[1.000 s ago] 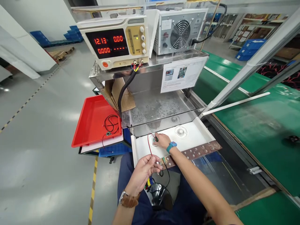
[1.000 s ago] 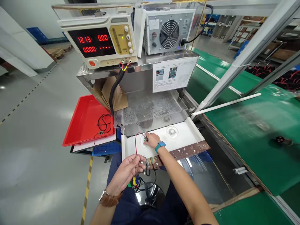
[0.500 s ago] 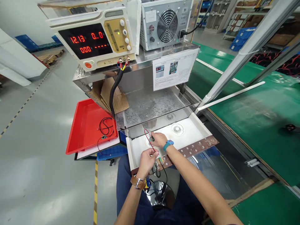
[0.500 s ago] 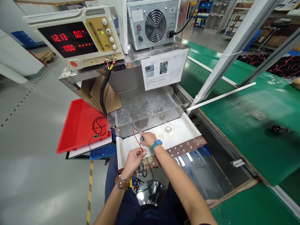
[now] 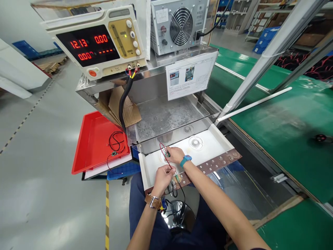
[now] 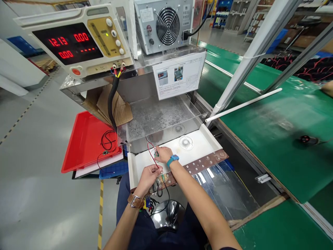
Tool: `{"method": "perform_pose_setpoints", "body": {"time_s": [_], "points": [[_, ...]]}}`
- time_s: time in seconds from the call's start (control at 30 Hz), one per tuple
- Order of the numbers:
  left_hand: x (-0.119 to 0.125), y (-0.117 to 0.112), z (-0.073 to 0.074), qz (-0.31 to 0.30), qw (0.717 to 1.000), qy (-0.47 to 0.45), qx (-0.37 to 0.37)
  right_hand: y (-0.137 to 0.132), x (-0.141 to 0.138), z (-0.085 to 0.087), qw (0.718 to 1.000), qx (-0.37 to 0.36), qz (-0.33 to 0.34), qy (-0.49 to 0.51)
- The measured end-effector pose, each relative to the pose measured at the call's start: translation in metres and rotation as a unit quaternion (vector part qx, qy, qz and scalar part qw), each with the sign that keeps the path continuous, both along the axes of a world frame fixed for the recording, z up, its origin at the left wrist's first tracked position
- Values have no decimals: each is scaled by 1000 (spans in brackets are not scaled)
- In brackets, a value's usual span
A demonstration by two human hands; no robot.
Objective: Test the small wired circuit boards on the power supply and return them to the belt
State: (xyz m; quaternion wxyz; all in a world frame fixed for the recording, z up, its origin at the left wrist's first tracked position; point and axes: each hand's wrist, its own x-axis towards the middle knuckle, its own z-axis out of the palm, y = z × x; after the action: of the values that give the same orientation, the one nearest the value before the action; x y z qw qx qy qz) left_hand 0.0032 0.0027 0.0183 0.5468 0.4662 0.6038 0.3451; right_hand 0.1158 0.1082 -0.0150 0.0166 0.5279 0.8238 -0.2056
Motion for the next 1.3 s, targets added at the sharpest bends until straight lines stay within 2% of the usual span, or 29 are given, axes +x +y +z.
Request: {"method": "perform_pose_setpoints", "body": {"time_s": [0.27, 0.73, 0.97, 1.3], "points": [[1, 0, 6, -1, 1000, -21, -11, 0, -1, -3, 1000, 4, -3, 2], [0, 2, 2, 23, 994, -86, -70, -1, -3, -1, 1000, -2, -14, -4], [0, 1, 2, 8, 996, -77, -54, -2, -3, 2, 1000, 5, -10, -1], [3, -1, -2, 38, 996, -77, -27, -7, -8, 6, 999, 8, -35, 37]]}}
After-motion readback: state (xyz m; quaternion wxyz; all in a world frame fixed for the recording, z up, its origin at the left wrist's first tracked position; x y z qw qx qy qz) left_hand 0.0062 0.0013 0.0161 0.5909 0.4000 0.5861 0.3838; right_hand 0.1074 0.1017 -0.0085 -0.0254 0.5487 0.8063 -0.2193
